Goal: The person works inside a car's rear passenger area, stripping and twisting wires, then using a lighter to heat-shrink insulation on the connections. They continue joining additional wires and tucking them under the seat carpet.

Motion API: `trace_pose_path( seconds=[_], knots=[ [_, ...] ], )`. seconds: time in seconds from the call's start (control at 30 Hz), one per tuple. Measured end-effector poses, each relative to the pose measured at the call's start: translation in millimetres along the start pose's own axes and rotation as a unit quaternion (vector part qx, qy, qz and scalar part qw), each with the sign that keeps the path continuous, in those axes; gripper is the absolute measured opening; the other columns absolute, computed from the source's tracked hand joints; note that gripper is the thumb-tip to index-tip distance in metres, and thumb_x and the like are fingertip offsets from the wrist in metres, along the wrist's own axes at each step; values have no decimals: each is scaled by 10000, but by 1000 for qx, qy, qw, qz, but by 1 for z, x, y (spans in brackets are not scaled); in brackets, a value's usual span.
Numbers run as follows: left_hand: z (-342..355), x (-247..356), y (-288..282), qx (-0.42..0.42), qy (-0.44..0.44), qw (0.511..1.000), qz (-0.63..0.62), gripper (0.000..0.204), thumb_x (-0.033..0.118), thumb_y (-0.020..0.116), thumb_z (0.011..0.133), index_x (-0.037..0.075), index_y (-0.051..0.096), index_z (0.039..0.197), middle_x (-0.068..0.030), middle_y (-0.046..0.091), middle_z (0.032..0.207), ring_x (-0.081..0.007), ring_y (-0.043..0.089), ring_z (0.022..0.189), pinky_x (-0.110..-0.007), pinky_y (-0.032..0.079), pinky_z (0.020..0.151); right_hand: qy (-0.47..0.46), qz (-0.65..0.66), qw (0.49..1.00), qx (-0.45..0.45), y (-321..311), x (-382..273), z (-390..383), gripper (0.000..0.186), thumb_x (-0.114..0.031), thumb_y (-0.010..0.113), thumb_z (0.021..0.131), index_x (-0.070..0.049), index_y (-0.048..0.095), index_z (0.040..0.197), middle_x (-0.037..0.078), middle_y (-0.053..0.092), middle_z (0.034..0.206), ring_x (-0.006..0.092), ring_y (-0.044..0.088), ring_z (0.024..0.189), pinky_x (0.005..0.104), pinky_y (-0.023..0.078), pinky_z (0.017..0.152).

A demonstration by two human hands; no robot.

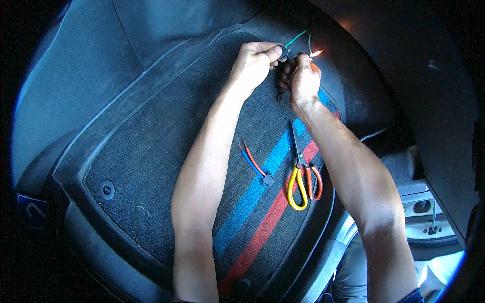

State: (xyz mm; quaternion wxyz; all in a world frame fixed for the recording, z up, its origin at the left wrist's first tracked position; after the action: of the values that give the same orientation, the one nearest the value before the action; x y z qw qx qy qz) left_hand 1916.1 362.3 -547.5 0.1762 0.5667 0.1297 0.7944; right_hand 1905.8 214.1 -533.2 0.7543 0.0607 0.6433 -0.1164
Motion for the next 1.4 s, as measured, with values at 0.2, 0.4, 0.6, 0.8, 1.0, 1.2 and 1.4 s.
trace_pose_path(
  seconds=[0.2, 0.4, 0.6, 0.8, 1.0, 1.2, 1.4],
  knots=[
    [0, 1, 0, -1, 4, 1000, 20, 225, 170, 626, 968, 28, 717, 1116, -25, 721, 914, -71, 586, 757, -238, 494, 762, -126, -431, 892, 42, -28, -46, 1, 526, -420, 557, 920, 86, 651, 1030, 336, 660, 982, 452, 654, 1015, 494, 489, 915],
    [-2, 1, 0, 5, -7, 1000, 21, 240, 174, 623, 971, 28, 708, 1142, -25, 724, 919, -71, 583, 769, -240, 492, 772, -219, -719, 654, -87, -29, -85, 0, 543, -524, 528, 948, -9, 627, 1090, 265, 693, 905, 412, 695, 888, 501, 560, 780],
    [-3, 2, -5, 23, -6, 999, 46, 240, 184, 629, 970, 37, 711, 1141, -25, 725, 922, -72, 588, 779, -241, 493, 776, -177, -743, 631, -137, -34, -91, 3, 629, -514, 481, 991, -17, 509, 1375, 244, 668, 1115, 326, 676, 1043, 435, 551, 896],
    [-1, 2, -5, 11, -2, 999, 39, 252, 188, 635, 966, 33, 706, 1152, -25, 724, 928, -70, 589, 778, -240, 494, 776, -209, -741, 617, -161, -15, -97, 11, 535, -450, 481, 1003, -22, 532, 1320, 256, 650, 1110, 378, 657, 1027, 455, 535, 867],
    [-2, 2, -6, 16, -4, 999, 32, 250, 196, 639, 964, 34, 707, 1143, -25, 723, 920, -69, 589, 772, -236, 491, 769, -293, -730, 594, -168, -2, -100, 7, 383, -351, 482, 1017, -17, 578, 1176, 229, 650, 964, 373, 662, 893, 443, 545, 783],
    [-1, 1, -6, 14, -6, 999, 29, 244, 195, 641, 963, 39, 711, 1136, -30, 727, 924, -71, 601, 780, -238, 497, 775, -258, -762, 571, -166, -9, -92, 16, 365, -345, 491, 1013, -29, 572, 1177, 206, 651, 1020, 346, 669, 924, 444, 555, 782],
    [-1, 3, -6, 12, 8, 999, 30, 228, 196, 645, 961, 47, 722, 1116, -30, 728, 925, -72, 610, 788, -236, 498, 772, -256, -764, 567, -170, -7, -93, 15, 378, -347, 493, 1013, -30, 564, 1206, 219, 641, 1073, 347, 657, 982, 446, 553, 819]
  ],
)
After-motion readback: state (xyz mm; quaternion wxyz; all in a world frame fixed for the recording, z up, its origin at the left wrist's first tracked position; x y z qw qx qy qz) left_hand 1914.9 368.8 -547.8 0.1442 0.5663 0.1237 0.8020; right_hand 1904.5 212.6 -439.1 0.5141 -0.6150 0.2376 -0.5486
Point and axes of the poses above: each hand's wrist, its own z-axis towards the middle knuckle, its own y-axis out of the palm, x = y × z, the point moved 9 cm from there along z, towards the middle knuckle
